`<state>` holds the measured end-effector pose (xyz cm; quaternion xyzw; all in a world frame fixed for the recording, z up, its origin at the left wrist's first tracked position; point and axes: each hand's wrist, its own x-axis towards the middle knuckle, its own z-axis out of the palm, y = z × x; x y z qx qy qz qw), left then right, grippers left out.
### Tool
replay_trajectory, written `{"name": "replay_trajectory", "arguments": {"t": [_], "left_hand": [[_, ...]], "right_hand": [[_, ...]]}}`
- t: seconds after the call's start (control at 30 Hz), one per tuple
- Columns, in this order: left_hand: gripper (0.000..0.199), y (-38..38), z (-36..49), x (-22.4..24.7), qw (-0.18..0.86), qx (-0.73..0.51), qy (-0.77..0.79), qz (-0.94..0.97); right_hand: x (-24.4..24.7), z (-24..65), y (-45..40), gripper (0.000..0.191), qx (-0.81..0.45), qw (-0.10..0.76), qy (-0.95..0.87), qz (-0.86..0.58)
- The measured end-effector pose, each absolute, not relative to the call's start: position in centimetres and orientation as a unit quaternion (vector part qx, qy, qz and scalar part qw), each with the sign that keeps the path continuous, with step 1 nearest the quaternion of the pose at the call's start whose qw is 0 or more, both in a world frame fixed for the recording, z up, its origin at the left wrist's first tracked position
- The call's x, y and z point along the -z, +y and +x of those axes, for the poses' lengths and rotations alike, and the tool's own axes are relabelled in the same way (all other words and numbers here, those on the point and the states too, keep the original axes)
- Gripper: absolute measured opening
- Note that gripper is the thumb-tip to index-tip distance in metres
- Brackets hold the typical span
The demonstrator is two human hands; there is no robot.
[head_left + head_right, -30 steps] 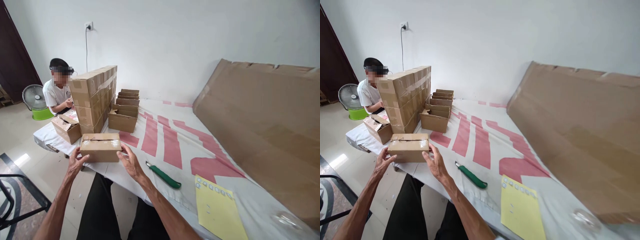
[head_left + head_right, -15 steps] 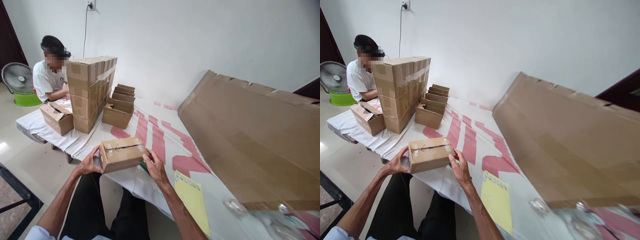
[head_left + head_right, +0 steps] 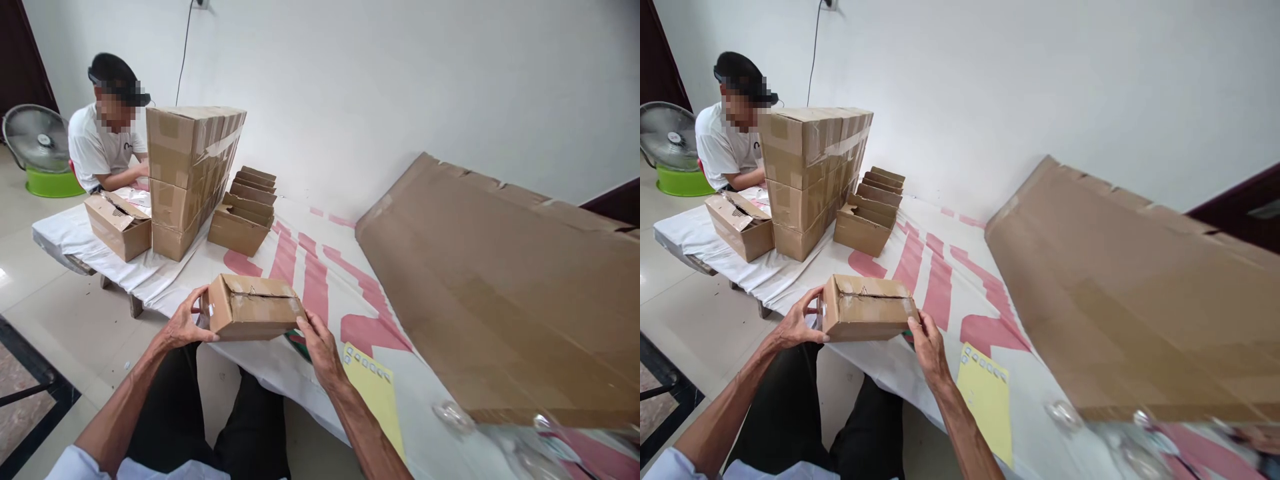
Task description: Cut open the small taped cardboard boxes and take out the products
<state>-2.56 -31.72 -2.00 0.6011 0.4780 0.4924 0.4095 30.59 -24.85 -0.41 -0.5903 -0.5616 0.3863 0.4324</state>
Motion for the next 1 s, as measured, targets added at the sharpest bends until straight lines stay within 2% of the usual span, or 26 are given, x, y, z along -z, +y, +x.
{"name": "replay_trajectory", "arguments": {"t": [0.2,0.3,0.4,0.47,0.53,0.7,0.83,1.0], "left_hand": [[0.118,-31.7,-1.8,-0.8,0.385,-0.497,0.468,0.622],[0.115,-31.5,-1.1,-2.0,0.347,-0.483,0.486,0.640],[0.114,-31.0,0.1,-3.1,0.316,-0.475,0.499,0.653],[0.114,-30.5,1.1,-4.0,0.299,-0.472,0.503,0.660],[0.109,-30.2,2.0,-5.0,0.284,-0.470,0.505,0.666],[0.092,-29.7,3.3,-6.5,0.264,-0.477,0.497,0.675],[0.095,-29.5,3.5,-6.6,0.259,-0.480,0.500,0.673],[0.096,-29.0,3.8,-6.3,0.251,-0.481,0.504,0.672]], "right_hand": [[0.1,31.6,-25.4,0.067,-0.448,0.408,-0.540,-0.585],[-3.3,31.8,-24.9,0.061,-0.312,0.440,-0.597,-0.594],[-8.9,30.1,-25.1,0.038,-0.093,0.492,-0.711,-0.493],[-12.2,27.7,-25.6,0.023,-0.015,0.441,-0.822,-0.360],[-14.2,24.8,-25.9,0.023,0.020,0.341,-0.905,-0.255],[-14.2,20.4,-25.0,0.016,0.141,0.121,-0.955,-0.230],[-13.8,20.3,-24.2,0.009,0.184,0.049,-0.956,-0.225],[-14.3,20.7,-24.2,0.010,0.196,0.028,-0.954,-0.225]]}}
